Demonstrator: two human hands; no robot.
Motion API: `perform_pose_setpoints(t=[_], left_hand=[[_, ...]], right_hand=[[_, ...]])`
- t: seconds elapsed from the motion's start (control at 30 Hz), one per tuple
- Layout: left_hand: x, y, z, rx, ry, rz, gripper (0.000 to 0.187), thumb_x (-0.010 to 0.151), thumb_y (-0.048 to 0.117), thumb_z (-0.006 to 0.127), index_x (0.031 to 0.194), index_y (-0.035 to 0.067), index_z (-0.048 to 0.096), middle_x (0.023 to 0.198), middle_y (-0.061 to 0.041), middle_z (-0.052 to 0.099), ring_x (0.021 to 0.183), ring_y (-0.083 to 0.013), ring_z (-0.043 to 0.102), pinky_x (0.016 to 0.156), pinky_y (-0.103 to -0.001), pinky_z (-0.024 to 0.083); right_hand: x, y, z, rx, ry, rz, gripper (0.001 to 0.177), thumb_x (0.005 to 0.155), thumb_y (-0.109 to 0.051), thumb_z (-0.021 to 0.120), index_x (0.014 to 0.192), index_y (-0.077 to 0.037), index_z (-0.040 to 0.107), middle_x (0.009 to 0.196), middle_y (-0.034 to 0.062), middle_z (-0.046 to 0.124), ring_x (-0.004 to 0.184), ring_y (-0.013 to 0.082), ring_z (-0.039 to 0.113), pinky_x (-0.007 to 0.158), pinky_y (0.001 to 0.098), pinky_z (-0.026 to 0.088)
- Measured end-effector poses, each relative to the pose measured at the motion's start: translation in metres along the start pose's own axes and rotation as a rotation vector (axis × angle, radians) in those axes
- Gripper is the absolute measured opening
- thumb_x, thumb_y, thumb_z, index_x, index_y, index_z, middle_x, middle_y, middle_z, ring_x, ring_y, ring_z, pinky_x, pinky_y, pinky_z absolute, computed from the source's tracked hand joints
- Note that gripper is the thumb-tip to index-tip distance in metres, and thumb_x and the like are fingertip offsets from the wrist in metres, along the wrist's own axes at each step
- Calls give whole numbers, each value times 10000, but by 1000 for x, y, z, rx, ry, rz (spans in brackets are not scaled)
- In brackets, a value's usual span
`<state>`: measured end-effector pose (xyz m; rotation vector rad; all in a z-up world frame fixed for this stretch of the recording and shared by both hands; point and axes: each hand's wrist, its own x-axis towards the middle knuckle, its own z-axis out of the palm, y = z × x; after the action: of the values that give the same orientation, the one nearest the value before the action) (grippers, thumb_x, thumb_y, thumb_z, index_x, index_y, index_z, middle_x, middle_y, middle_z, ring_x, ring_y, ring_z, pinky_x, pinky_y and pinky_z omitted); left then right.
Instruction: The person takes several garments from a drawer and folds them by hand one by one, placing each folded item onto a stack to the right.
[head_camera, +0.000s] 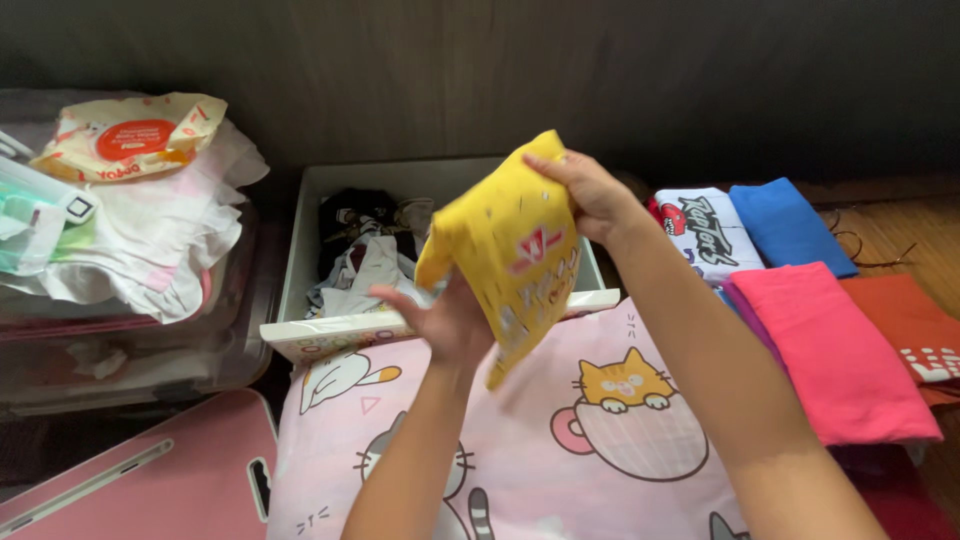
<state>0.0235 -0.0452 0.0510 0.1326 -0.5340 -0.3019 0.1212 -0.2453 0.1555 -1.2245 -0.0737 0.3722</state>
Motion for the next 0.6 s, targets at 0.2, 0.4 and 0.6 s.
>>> perform_pose_setpoints(t=[0.2,0.4,0.6], left_hand=[[123,36,10,624,339,-200,486,920,298,730,1317,52,594,1240,-106,664,1151,-247,647,957,-430,561],[158,65,17,812,224,-363,505,890,223,792,1289,-4,584,1241,-172,665,1125,-277,687,945,-445,596],[-3,41,-61,1166,218,-724,589,918,331,648,1428,58,539,1365,-71,637,1199,-167,613,1046,-343,475]], right_hand=[[15,-39,-16,-85,263,-82,306,946,-266,726,1136,-34,664,1095,117,732,1003,225,725,904,398,602],[-13,-53,-33,-68,273,-153,350,995,-323,655,1216,-52,638,1186,95,713,1129,222,687,1027,433,522],[-106,91,-73,-311,239,178,360,903,-246,706,1189,-27,704,1122,86,751,1000,203,707,878,355,559]])
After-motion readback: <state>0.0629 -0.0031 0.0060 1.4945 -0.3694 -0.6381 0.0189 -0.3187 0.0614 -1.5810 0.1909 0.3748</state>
